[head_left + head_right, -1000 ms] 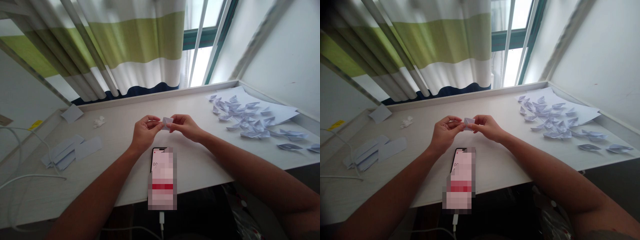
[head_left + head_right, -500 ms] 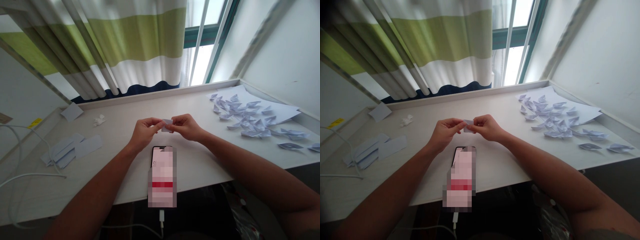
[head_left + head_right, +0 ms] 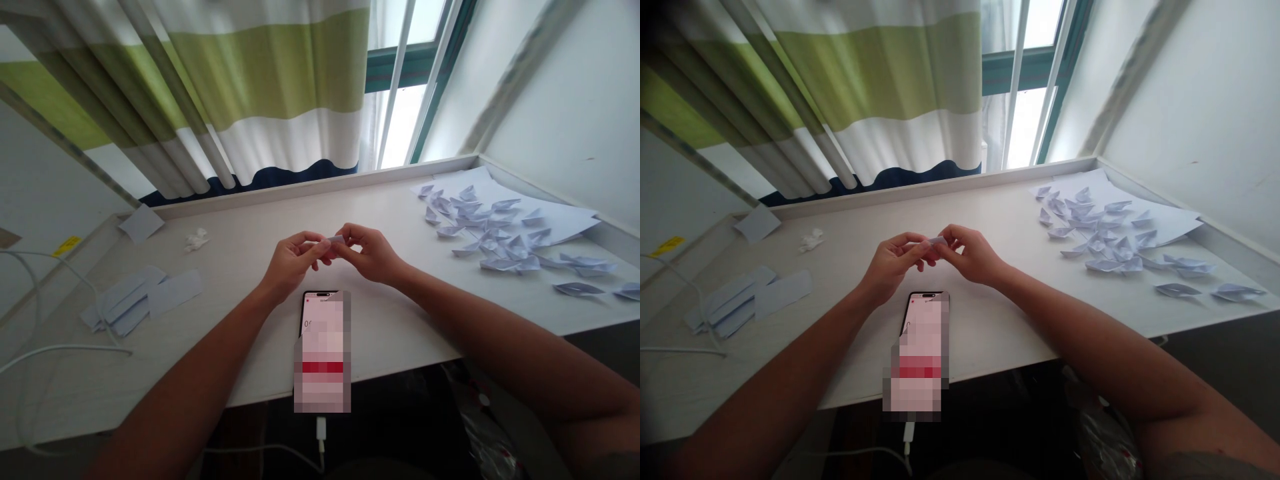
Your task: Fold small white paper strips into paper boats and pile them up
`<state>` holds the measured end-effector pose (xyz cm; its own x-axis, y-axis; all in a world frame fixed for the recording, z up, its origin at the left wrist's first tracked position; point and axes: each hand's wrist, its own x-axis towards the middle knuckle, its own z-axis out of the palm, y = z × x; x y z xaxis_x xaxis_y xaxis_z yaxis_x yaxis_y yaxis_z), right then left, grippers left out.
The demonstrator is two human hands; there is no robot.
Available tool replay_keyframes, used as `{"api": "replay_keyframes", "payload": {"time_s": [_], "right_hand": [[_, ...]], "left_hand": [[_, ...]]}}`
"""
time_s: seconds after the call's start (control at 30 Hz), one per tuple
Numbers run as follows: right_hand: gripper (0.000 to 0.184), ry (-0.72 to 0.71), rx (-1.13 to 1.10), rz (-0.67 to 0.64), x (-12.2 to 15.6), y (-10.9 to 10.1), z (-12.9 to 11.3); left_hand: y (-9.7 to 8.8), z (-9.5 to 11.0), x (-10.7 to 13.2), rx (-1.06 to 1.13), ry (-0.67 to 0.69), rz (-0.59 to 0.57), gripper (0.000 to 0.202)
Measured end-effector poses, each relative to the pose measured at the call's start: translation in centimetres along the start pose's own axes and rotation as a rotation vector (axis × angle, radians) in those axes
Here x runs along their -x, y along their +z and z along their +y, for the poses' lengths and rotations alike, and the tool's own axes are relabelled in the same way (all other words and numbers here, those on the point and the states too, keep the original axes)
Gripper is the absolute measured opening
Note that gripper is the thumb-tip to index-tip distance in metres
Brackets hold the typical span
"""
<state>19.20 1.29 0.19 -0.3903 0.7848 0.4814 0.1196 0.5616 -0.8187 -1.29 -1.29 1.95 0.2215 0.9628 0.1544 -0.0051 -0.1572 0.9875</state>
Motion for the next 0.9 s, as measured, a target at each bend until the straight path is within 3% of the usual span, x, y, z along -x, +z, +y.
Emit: {"api": "replay_keyframes", "payload": {"time_s": [0.13,0.27,0.4,0.6,0.9], "right_hand": [[0.012,-0.240,0.161,0.053,-0.2,-0.3,0.8],[0.004,-0.306,0.267,0.055,-0.1,-0.6,1.4],[0.003,-0.190,0.246,0.024,0.0,-0.7,1.6],[0.033,0.085,-0.155,-0.007,-0.5,-0.1,1.7],[0.043,0.188,-0.312,0.122,-0.5,0.6,1.0]], "left_hand": [[-0.2,0.1,0.0,0.034,0.009,0.044,0.028],[-0.7,-0.1,-0.1,0.108,-0.034,0.048,0.025],[-0.9,-0.3,-0.2,0.124,-0.070,0.003,0.032],[-0.5,-0.7,-0.1,0.107,-0.058,-0.049,0.034],[0.4,-0.8,0.3,0.041,-0.012,-0.019,0.038]]}}
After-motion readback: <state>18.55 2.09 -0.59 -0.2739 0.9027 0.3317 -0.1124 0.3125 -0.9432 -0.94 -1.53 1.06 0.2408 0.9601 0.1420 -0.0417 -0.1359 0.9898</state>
